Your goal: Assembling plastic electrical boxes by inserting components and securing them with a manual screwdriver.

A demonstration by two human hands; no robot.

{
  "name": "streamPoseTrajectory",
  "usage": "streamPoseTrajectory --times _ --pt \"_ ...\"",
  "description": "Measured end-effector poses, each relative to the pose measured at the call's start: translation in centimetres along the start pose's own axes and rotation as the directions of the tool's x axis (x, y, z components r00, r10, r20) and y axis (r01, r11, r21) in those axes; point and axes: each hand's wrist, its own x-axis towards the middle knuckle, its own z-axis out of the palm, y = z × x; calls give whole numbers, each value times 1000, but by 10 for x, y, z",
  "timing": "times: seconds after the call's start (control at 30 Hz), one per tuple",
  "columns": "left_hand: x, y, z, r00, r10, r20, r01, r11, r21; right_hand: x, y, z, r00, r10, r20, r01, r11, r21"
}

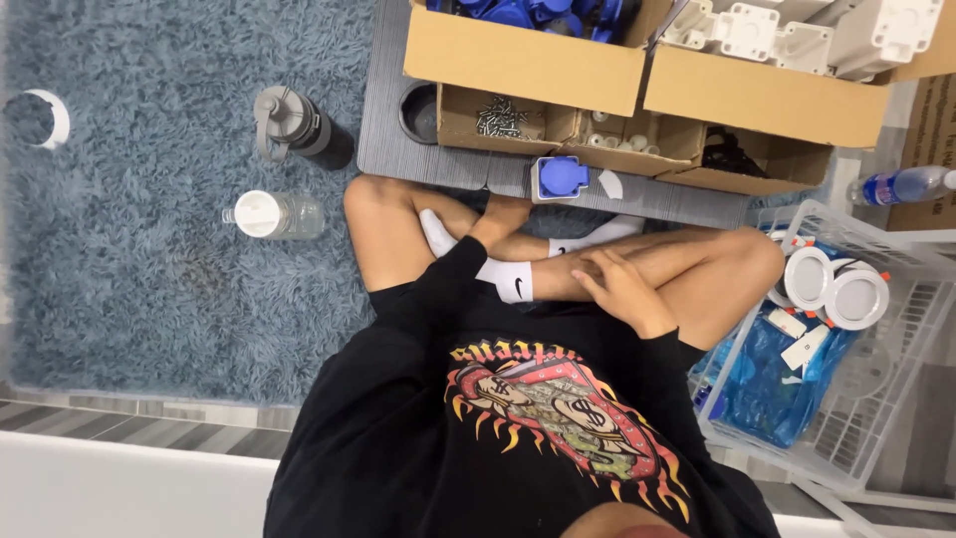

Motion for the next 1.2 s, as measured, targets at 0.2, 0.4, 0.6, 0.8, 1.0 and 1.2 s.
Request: streamPoseTrajectory --times 0.2,0.4,0.6,0.8,1.0,1.2 --pt "42 96 12 693 -678 244 127 448 885 -10 9 -2 984 -39 -176 52 996 70" --pt "111 199 29 880 -311 359 50 812 581 -3 -15 18 950 109 -294 4 933 360" --pt "97 214 47 937 -233 261 70 856 512 -3 0 40 850 -114 -514 203 972 121" --pt "142 265 26 909 -361 209 250 872 420 -53 -49 -48 832 -258 -491 304 953 14" --pt "98 241 -5 792 -592 149 359 648 672 -97 -14 -94 669 -223 -709 462 872 162" --pt "90 229 -1 737 -661 138 428 616 662 -46 -44 -116 391 -393 -832 664 747 -41"
